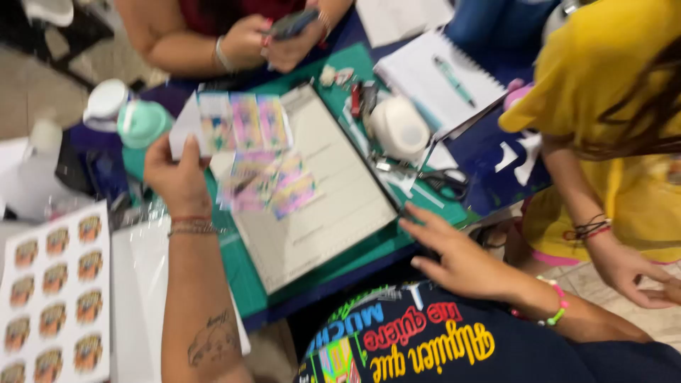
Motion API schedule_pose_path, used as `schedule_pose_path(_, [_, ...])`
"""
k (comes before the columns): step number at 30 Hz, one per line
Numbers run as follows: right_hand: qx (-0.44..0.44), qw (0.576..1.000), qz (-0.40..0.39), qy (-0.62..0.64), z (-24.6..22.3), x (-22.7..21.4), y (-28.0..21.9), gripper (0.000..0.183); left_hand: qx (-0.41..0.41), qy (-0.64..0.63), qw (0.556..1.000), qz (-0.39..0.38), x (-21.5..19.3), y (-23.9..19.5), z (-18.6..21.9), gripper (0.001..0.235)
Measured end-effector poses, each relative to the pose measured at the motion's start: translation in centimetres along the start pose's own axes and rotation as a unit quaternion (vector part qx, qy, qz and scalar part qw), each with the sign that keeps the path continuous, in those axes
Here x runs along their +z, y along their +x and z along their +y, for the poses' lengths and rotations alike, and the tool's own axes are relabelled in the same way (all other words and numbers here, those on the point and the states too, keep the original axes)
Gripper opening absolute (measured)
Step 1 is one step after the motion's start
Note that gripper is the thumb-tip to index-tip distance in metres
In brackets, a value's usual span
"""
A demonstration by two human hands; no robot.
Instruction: Trimming printed cards using a manual paper cutter and scissors
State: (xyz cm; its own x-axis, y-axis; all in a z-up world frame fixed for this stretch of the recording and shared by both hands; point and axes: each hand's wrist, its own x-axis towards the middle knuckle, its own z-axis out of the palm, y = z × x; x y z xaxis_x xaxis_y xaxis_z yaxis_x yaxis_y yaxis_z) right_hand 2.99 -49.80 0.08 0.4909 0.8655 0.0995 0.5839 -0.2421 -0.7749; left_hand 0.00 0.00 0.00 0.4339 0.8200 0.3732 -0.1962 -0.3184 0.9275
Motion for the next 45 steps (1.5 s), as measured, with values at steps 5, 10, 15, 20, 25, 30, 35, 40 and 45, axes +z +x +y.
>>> schedule_pose_path(5, [-0.028, 0.999, 0.037, 0.009, -4.0, -2.5, 0.3, 0.063, -0.041, -0.073, 0.996, 0.030, -0.7, -3.5, -0.8, 0.042])
schedule_pose_path(10, [0.048, 0.991, 0.072, 0.102, -9.3, -4.4, 0.8, 0.058, -0.055, -0.152, 0.987, 0.011, 0.5, -8.9, -0.8, 0.057])
schedule_pose_path(15, [-0.045, 0.982, 0.141, 0.118, -10.5, -4.6, 0.8, 0.076, -0.114, 0.036, 0.991, -0.059, 1.6, -14.4, 1.8, 0.044])
schedule_pose_path(20, [-0.059, 0.982, 0.167, 0.068, -9.2, -4.5, 1.3, 0.061, 0.023, 0.228, 0.967, -0.116, 2.7, -16.5, 2.8, 0.055])
schedule_pose_path(25, [-0.141, 0.972, 0.185, -0.029, -7.3, -4.5, 1.6, 0.050, 0.112, 0.467, 0.863, -0.158, 5.3, -16.4, 6.3, 0.054])
schedule_pose_path(30, [-0.178, 0.953, 0.205, -0.133, -6.3, -4.3, 1.7, 0.042, 0.090, 0.466, 0.741, -0.475, 11.7, -14.1, 5.8, 0.067])
schedule_pose_path(35, [-0.170, 0.949, 0.218, -0.154, -5.8, -3.6, 1.7, 0.035, 0.131, 0.502, 0.733, -0.440, 15.6, -13.6, 1.0, 0.071])
schedule_pose_path(40, [-0.160, 0.946, 0.215, -0.181, -3.5, -2.7, 1.1, 0.029, 0.134, 0.483, 0.746, -0.438, 15.3, -13.8, 1.6, 0.065])
schedule_pose_path(45, [-0.162, 0.942, 0.225, -0.190, -2.2, -1.6, 0.8, 0.024, 0.176, 0.472, 0.766, -0.400, 14.8, -14.3, 0.4, 0.064])
